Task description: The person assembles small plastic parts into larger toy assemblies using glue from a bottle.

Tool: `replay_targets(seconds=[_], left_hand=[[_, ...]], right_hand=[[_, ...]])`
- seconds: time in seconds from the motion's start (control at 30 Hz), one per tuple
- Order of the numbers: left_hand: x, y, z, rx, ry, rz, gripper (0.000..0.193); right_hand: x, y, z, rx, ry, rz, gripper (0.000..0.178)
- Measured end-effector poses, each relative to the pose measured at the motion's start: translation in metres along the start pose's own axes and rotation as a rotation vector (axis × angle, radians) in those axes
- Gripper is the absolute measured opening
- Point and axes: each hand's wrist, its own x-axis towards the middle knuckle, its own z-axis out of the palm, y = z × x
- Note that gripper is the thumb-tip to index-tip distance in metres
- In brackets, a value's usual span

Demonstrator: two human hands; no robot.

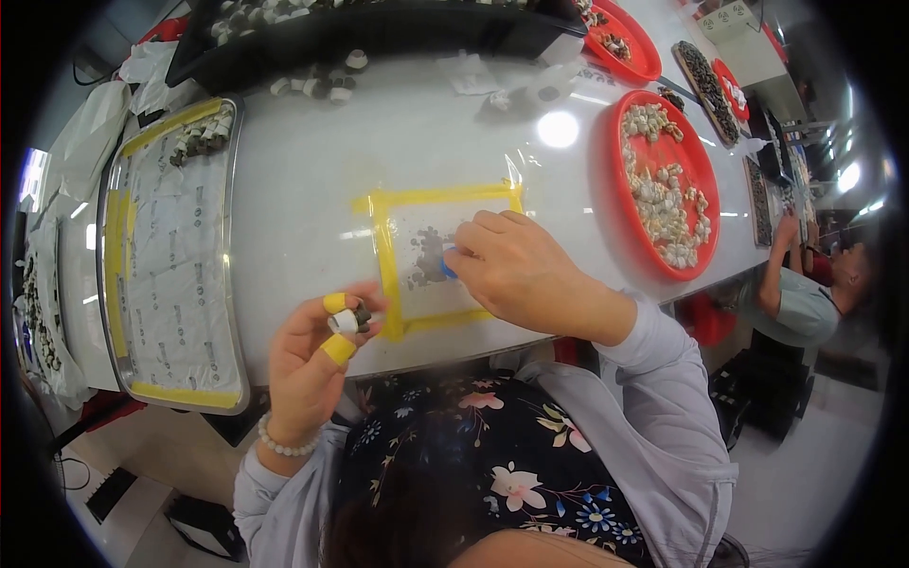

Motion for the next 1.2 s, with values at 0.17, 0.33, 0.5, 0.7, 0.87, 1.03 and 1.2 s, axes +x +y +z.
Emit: replay_targets(seconds=[0.17,0.33,0.5,0.7,0.87,1.03,1.2], left_hand=[[-0.001,-0.025,-0.008,-0.140,-0.042,0.012,0.025],[0.008,-0.040,0.000,-0.336,-0.076,0.002,0.027],[0.013,-0.037,0.022,-0.191,0.048,-0.003,0.031],[0.016,-0.045,0.012,-0.201,-0.053,0.004,0.029],[0.014,-0.055,0.010,-0.206,0.025,0.035,0.025],[0.014,-0.056,0.011,-0.167,0.033,-0.014,0.024],[0.015,-0.058,0.011,-0.172,-0.001,-0.049,0.027]], right_hand=[[-0.002,0.003,0.001,0.196,0.108,0.056,0.018],[-0.013,0.003,0.004,0.426,0.142,0.264,0.025],[-0.016,0.001,0.003,0.653,0.182,0.456,0.026],[-0.018,0.001,0.003,0.768,0.181,0.471,0.027],[-0.015,0.001,0.003,0.444,0.202,0.298,0.026],[-0.015,0.004,0.004,0.321,0.190,0.211,0.026],[-0.017,0.007,0.007,0.263,0.165,0.176,0.026]])
